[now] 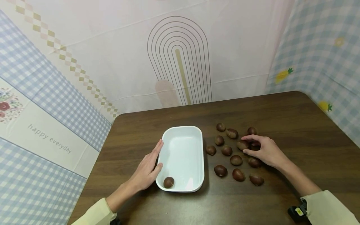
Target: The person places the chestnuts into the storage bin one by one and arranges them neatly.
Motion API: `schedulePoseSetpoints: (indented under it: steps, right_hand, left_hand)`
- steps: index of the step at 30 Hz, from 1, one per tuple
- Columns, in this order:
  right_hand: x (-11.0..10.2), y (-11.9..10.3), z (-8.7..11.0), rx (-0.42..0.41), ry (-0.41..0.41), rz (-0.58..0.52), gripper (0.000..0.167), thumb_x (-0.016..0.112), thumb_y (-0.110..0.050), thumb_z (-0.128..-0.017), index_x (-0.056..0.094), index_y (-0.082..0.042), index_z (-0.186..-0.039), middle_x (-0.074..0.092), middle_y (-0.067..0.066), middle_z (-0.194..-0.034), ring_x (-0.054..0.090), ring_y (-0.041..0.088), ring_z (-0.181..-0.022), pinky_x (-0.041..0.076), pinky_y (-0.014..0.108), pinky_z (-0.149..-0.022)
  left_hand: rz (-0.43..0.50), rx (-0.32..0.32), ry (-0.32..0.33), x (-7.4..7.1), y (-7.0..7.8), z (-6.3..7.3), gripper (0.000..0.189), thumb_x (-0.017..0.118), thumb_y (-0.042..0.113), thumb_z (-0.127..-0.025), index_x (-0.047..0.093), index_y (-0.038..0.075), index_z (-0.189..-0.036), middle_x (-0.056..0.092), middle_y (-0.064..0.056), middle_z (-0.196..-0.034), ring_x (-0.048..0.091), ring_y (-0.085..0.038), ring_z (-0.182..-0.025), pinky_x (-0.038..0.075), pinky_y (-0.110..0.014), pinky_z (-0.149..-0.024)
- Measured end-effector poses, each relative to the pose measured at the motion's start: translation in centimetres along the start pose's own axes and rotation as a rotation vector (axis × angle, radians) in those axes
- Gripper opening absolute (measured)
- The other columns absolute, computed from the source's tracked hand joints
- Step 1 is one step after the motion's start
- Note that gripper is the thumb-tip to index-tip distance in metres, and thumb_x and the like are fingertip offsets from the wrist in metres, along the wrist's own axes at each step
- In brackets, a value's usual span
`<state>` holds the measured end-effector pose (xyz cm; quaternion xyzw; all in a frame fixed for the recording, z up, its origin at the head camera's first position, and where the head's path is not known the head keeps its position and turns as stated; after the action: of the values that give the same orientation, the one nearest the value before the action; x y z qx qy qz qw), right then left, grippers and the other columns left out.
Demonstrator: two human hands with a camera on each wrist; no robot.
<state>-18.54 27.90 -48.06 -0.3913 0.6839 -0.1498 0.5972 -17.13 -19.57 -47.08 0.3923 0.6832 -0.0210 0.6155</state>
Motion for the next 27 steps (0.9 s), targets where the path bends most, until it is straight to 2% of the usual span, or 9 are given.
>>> schedulePoseSetpoints:
  steps: [10,17,27]
  right_hand:
    - [-0.2,0.3,-0.3,-0.010,-0.015,0.001,0.043,0.083,-0.006,-0.091,0.072,-0.008,-0.133,0.073,0.018,-0.125,0.064,-0.001,-0.099,0.053,0.018,-0.078]
    - [-0.3,0.2,-0.5,-0.006,-0.027,-0.024,0.043,0.082,-0.006,-0.092,0.071,-0.007,-0.134,0.072,0.020,-0.126,0.064,-0.004,-0.101,0.052,0.015,-0.080]
    - [-1.1,-0.7,-1.0,-0.031,0.001,-0.038,0.044,0.080,-0.003,-0.093,0.070,-0.005,-0.135,0.071,0.020,-0.128,0.057,-0.011,-0.107,0.047,0.007,-0.084]
  left_hand:
    - [0.001,-0.004,-0.005,0.0,0.1,-0.1,0.074,0.049,0.021,-0.104,0.019,0.009,-0.171,0.015,-0.002,-0.178,0.028,-0.018,-0.158,0.035,-0.057,-0.119]
    - [-0.007,0.002,0.000,0.1,0.0,-0.1,0.075,0.049,0.021,-0.103,0.020,0.009,-0.171,0.016,-0.003,-0.178,0.029,-0.018,-0.158,0.036,-0.056,-0.118]
    - [-0.012,-0.002,-0.003,0.0,0.1,-0.1,0.074,0.050,0.020,-0.103,0.020,0.009,-0.171,0.017,-0.004,-0.177,0.030,-0.019,-0.157,0.036,-0.056,-0.118]
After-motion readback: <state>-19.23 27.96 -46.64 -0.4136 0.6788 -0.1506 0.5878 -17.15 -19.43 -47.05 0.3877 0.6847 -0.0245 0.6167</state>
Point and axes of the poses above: each hand's wrist, its own z-axis away from the middle knuckle, its own x-axis out of the palm, y = z × x, the point moved 2 cm from there along -z, towards the middle knuckle
